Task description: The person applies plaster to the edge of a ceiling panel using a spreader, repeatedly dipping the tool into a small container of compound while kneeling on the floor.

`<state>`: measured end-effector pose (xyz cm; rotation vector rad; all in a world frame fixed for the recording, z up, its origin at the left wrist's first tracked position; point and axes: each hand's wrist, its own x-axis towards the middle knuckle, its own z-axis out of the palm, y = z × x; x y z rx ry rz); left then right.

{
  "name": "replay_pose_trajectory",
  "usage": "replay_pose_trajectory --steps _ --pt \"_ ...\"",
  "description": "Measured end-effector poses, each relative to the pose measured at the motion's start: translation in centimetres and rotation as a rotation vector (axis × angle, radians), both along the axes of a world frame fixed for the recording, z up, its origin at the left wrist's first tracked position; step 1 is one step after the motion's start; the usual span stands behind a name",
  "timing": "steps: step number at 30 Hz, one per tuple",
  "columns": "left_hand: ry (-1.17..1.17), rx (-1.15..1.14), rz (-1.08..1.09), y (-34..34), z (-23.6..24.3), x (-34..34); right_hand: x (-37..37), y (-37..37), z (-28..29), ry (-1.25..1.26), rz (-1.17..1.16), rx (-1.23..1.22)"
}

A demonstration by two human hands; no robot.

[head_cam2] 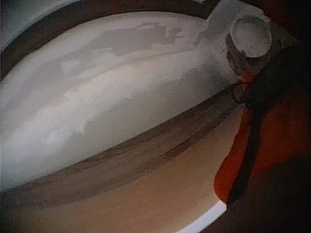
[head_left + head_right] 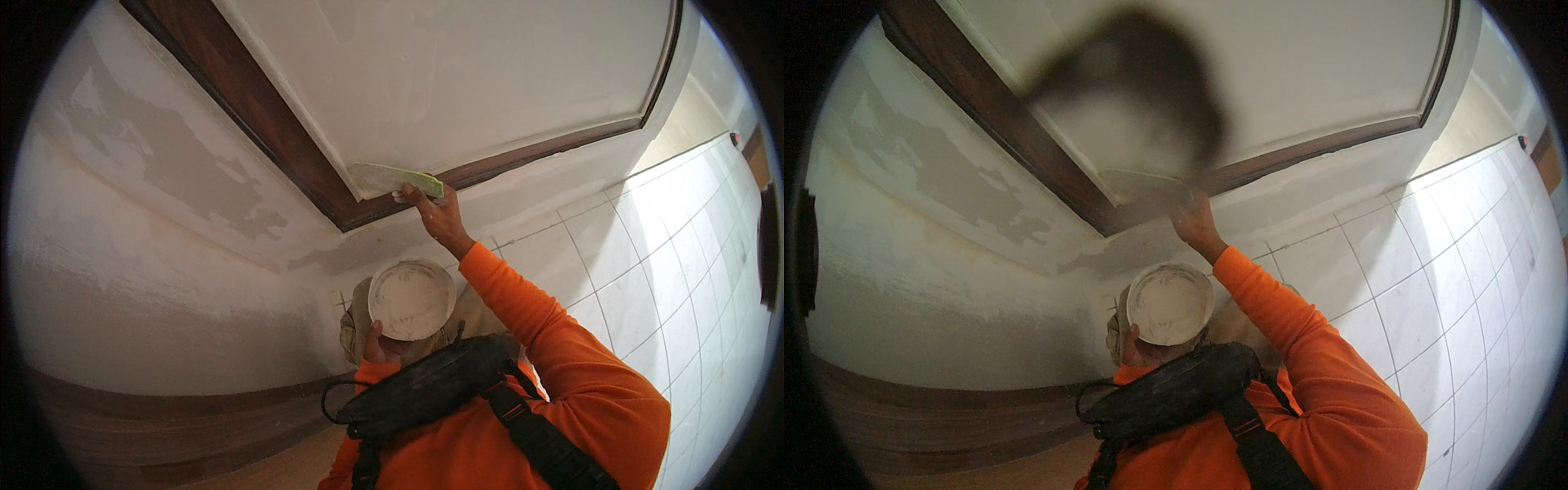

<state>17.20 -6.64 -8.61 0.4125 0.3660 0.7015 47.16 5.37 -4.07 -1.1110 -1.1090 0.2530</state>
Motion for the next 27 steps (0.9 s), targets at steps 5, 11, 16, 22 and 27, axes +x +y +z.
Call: replay_pose_trajectory --steps 5,11,16,22,27 --pt "-0.014 0.019 0.024 -0.8 2.6 0.9 -0.1 -0.4 0.2 -0.092 -0.045 -0.003" --pt "0.006 0.071 -0.011 -0.5 3.2 0.9 -1.9 -1.0 1.7 -0.116 -0.120 -0.017" --pt "-0.064 0.068 -0.078 -0.1 2.9 0.7 -2.9 -2.4 2.7 0.087 -0.145 -0.114" --pt "-0.064 0.034 -0.043 -0.5 2.4 0.6 -0.2 -8.6 5.7 0.112 -0.340 0.023" --pt "-0.074 -0.008 -0.061 0.3 0.5 -0.1 -0.2 -8.7 5.7 0.123 -0.104 0.042"
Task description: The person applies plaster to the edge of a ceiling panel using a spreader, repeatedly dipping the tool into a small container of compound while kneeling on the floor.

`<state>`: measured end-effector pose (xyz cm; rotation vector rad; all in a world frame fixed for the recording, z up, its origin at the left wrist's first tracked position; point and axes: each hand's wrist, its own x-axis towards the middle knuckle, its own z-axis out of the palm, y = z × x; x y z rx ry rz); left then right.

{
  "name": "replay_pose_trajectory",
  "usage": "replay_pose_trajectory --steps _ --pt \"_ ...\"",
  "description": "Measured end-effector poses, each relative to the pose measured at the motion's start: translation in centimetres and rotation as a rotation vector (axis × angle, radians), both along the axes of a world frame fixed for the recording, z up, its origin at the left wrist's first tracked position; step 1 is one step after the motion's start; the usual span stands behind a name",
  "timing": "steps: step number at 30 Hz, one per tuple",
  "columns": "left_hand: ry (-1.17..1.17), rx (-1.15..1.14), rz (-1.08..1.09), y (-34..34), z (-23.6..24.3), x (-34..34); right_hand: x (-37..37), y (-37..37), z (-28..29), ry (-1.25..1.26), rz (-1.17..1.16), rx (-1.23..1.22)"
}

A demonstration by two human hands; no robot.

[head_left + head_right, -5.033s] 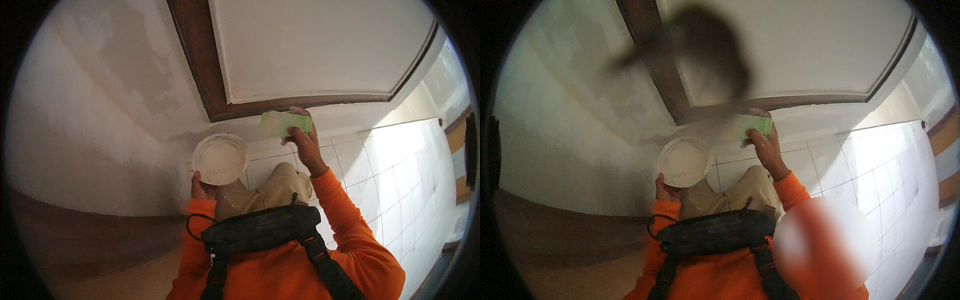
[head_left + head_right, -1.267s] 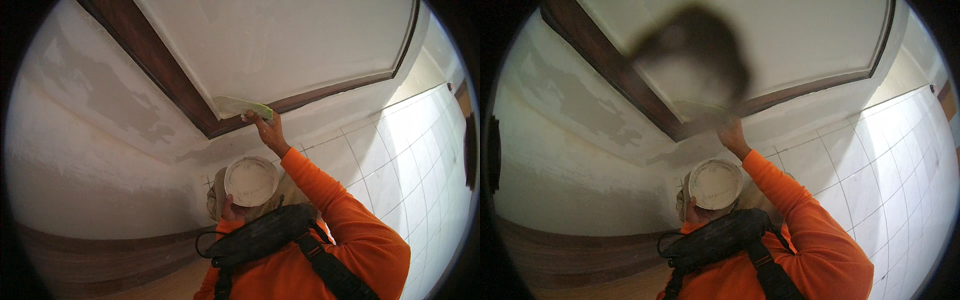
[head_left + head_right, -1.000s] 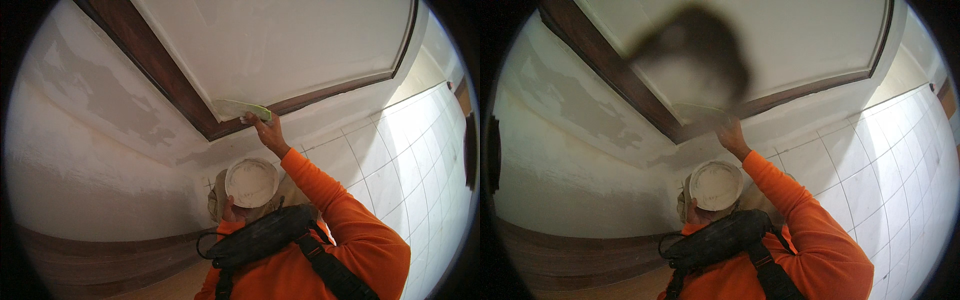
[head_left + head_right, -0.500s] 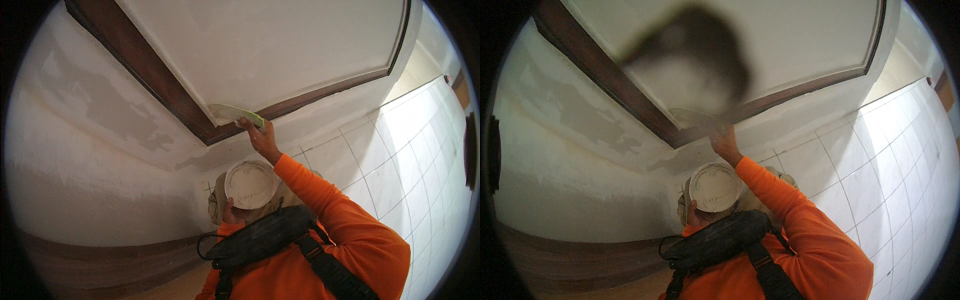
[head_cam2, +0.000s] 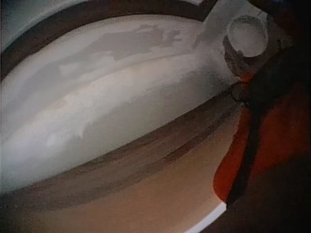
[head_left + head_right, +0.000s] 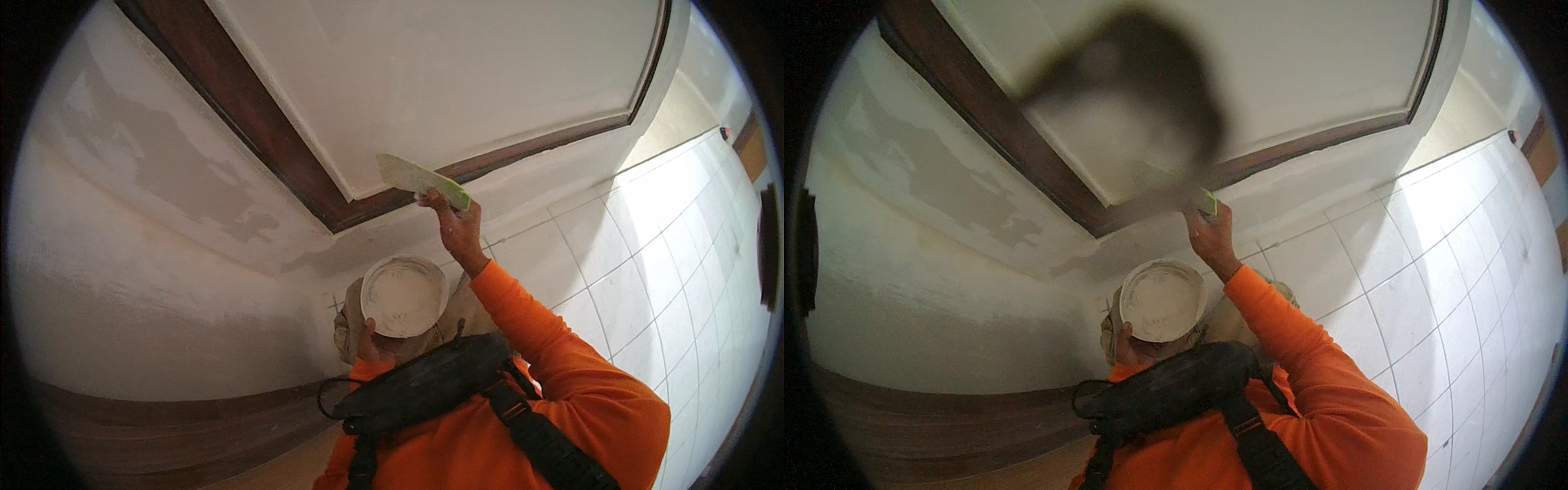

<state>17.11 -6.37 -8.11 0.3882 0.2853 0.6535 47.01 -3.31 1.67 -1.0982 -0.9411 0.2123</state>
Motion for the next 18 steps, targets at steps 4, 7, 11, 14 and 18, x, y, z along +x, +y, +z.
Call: replay_pose_trajectory --steps 4,7,11,14,18 --pt "0.047 0.066 0.005 -0.2 1.3 0.8 0.1 2.0 -1.2 0.130 0.139 -0.102" --pt "0.074 0.037 0.050 -0.4 1.0 0.5 -0.5 3.8 -2.2 0.102 0.173 -0.113" --pt "0.053 0.051 0.046 -0.3 0.5 0.2 -1.3 4.5 -2.6 0.047 0.207 -0.136" --pt "0.085 0.073 0.070 -0.5 0.7 0.3 -1.8 4.7 -2.3 0.124 0.246 -0.129" --pt "0.104 0.083 0.108 -0.3 0.8 0.5 -1.8 5.1 -3.1 0.137 0.262 -0.093"
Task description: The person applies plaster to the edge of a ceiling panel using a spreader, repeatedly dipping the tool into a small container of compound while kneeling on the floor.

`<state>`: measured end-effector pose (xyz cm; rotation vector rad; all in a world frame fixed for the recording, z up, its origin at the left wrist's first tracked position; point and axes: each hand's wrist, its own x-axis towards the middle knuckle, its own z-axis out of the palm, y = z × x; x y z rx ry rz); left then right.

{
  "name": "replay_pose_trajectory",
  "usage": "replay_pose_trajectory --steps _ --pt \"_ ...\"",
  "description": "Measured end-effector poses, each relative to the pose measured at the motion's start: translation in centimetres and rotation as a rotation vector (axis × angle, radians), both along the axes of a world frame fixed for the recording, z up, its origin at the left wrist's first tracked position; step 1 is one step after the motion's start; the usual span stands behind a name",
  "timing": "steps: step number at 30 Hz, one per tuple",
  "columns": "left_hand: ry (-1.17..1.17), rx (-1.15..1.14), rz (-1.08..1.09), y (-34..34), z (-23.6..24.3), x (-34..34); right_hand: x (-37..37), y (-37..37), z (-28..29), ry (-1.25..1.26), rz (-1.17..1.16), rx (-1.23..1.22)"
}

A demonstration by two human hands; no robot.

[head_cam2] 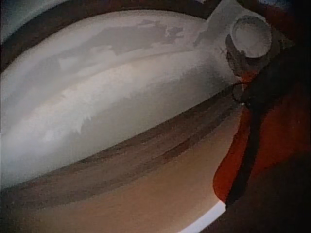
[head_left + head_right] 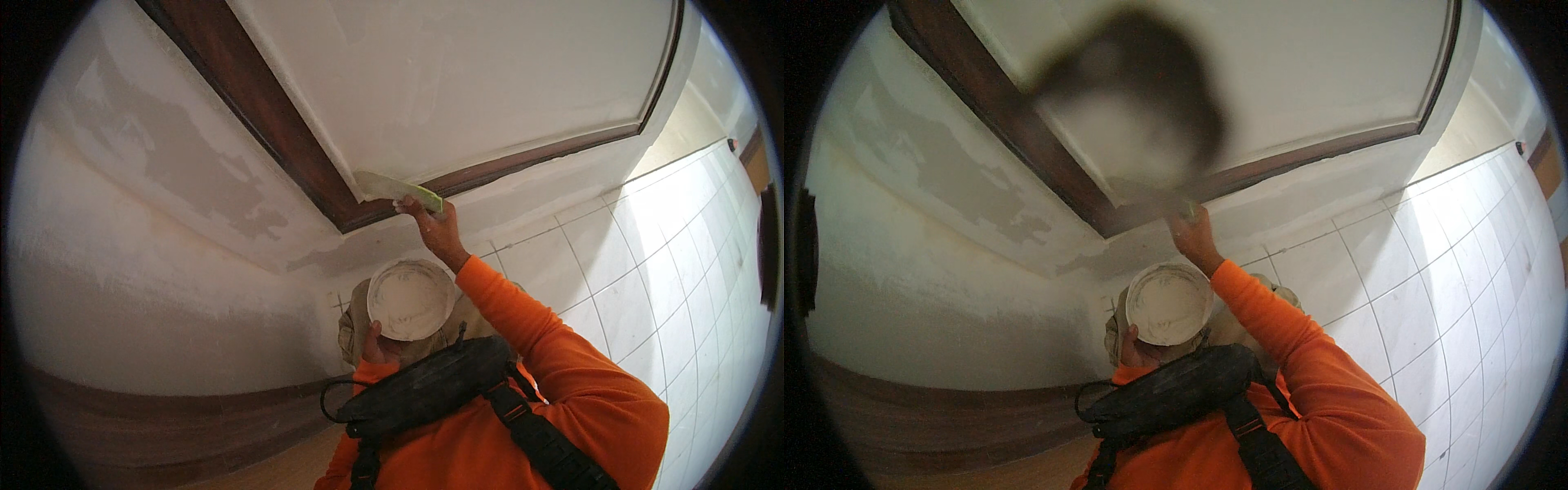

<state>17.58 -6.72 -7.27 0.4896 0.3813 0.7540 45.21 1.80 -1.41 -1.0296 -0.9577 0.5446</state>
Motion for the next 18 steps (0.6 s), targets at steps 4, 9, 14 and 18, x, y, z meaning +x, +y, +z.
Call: replay_pose_trajectory --steps 4,9,14,18 --pt "-0.104 -0.021 -0.137 0.3 -0.2 -0.2 -0.4 -0.2 0.1 -0.154 -0.076 -0.101" --pt "-0.033 -0.020 -0.086 0.2 -0.2 -0.4 -1.5 -1.4 2.5 -0.279 -0.192 -0.006" --pt "-0.033 0.005 -0.068 -0.1 0.6 0.5 1.1 -2.2 1.6 -0.395 -0.268 -0.065" --pt "-0.064 -0.038 -0.096 -0.1 0.1 -0.1 3.6 -4.5 2.2 -0.281 -0.379 -0.075"
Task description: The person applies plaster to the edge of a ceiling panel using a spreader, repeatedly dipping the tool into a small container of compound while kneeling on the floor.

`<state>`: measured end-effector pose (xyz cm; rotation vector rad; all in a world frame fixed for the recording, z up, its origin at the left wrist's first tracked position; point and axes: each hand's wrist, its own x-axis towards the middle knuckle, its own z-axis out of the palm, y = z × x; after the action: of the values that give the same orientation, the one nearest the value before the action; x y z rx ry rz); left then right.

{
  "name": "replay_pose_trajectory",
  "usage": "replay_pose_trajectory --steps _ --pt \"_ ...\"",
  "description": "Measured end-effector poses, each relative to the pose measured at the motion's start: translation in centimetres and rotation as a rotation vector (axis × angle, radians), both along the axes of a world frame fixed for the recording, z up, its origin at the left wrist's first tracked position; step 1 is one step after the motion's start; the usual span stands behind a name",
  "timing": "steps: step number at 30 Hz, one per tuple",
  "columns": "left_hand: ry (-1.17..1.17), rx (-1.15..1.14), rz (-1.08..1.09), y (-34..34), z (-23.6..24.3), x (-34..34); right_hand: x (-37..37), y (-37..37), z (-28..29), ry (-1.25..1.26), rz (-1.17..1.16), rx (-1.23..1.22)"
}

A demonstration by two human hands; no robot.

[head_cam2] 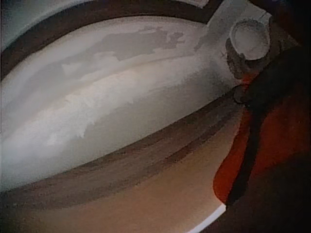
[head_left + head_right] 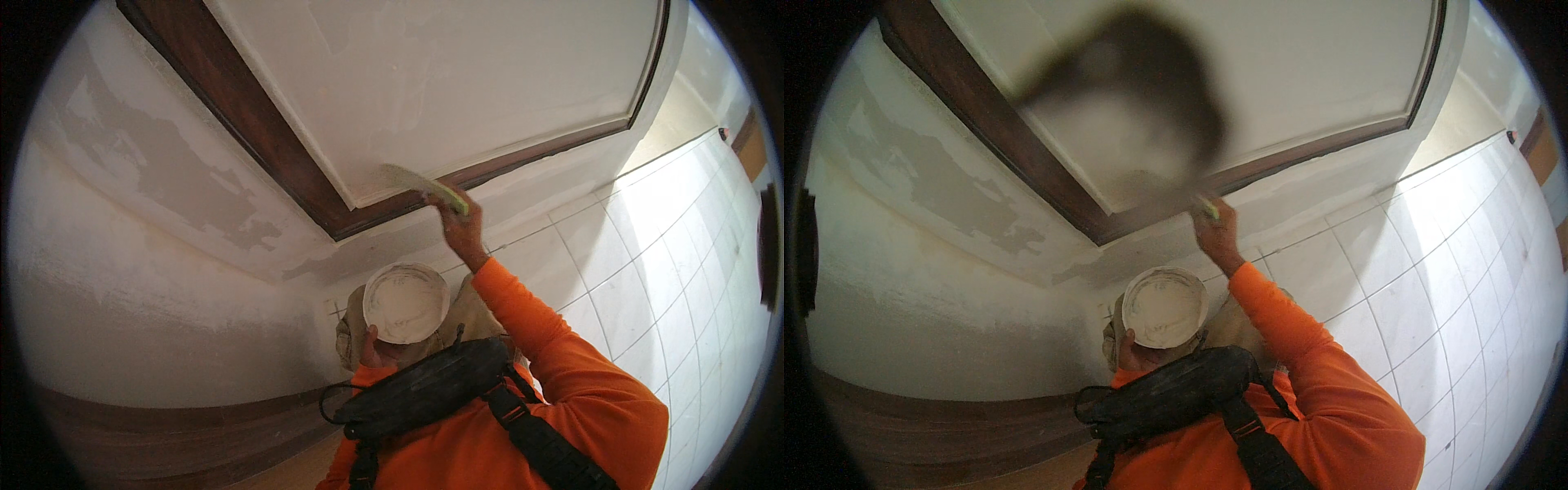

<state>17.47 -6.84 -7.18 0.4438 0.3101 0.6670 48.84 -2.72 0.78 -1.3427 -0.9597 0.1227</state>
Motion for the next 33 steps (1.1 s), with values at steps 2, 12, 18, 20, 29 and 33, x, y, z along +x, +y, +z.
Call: replay_pose_trajectory --steps 2,12,18,20,29,33 --pt "0.045 -0.008 0.053 -0.7 1.9 0.4 1.4 -2.5 1.4 0.031 -0.088 0.038" --pt "-0.076 -0.001 0.011 -0.3 0.7 0.5 7.5 -18.2 5.8 0.283 -0.484 -0.145" --pt "0.135 0.050 0.092 0.5 3.5 1.7 3.5 -24.9 7.2 0.650 -0.114 -0.060" --pt "0.032 0.059 -0.029 2.0 4.5 2.2 3.0 -24.9 9.7 0.639 -0.038 -0.006" --pt "0.096 0.025 -0.311 2.0 11.9 6.2 3.1 -19.9 22.7 0.218 0.053 0.097" --pt "0.103 -0.043 -0.455 0.6 18.7 7.5 3.4 -20.5 31.6 0.608 0.199 0.278"
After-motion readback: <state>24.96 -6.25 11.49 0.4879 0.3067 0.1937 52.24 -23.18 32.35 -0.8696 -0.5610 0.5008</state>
